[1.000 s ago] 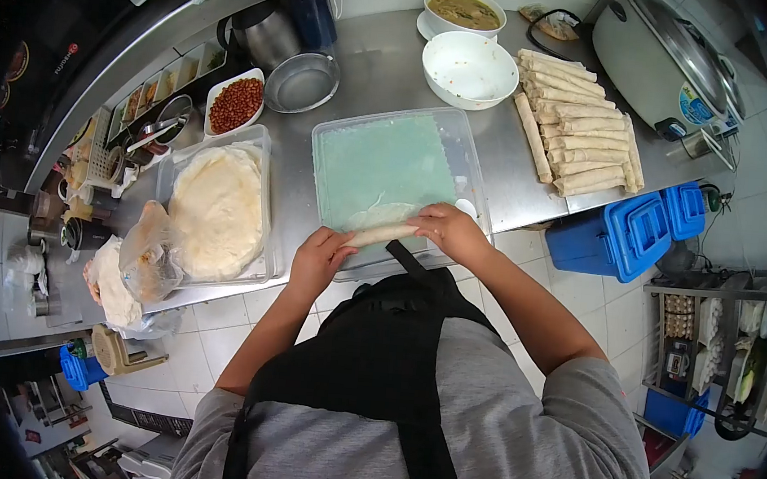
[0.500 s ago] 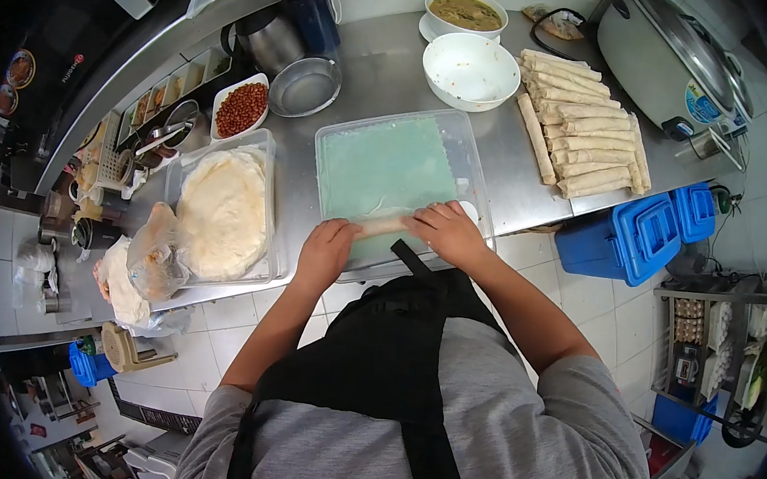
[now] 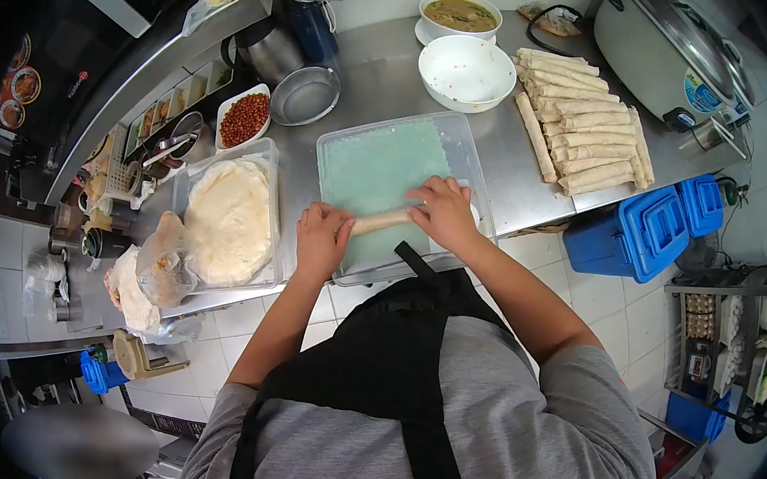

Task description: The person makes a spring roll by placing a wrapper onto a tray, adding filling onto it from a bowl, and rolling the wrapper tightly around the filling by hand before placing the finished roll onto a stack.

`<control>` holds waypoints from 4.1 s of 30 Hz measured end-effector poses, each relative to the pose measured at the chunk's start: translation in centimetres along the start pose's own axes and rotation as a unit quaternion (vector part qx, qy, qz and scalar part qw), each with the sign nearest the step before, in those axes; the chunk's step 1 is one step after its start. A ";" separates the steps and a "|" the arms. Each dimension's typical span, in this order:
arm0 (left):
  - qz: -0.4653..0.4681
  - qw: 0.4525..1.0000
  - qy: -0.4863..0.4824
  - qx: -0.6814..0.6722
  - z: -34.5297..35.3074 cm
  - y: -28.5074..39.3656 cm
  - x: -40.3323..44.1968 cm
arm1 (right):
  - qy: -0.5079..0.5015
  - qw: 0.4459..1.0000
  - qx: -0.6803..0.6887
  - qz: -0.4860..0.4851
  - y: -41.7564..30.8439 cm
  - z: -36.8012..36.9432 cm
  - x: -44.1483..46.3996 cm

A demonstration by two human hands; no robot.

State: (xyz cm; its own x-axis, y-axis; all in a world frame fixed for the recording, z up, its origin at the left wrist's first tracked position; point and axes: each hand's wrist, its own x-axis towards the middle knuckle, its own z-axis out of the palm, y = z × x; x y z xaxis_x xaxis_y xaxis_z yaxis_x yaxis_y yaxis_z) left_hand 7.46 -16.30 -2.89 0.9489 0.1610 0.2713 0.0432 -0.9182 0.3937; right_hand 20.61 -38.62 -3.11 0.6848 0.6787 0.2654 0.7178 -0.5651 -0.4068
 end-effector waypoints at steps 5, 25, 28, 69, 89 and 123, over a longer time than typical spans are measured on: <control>0.182 0.983 0.000 -0.011 1.3 -1.4 0.1 | 0.031 0.974 -0.076 -0.213 0.9 0.8 -0.4; 0.127 0.991 0.034 0.011 0.4 -1.8 1.9 | 0.040 0.984 -0.038 -0.167 0.0 3.0 1.4; 0.105 0.994 0.010 -0.031 0.5 -2.6 2.1 | 0.017 0.983 -0.120 -0.140 -0.6 3.2 2.2; -0.112 0.616 -0.102 -0.773 -4.0 25.2 16.8 | -0.447 0.407 0.795 0.055 8.6 -15.6 -1.6; 0.070 0.432 -0.227 -0.870 -2.8 25.8 17.7 | -0.427 0.577 0.696 -0.013 9.1 -20.3 -3.2; -0.376 0.892 0.231 -0.098 2.1 6.1 -8.7 | -0.056 0.958 0.275 0.053 13.4 -4.7 -1.4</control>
State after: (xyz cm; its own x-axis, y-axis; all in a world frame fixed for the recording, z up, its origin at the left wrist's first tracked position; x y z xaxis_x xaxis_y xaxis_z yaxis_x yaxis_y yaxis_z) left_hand 0.16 -24.04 -4.72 0.4436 0.8779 0.1803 0.5144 -0.4141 0.7509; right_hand 29.85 -49.37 -4.86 0.7097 0.6952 0.1141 0.4486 -0.3210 -0.8341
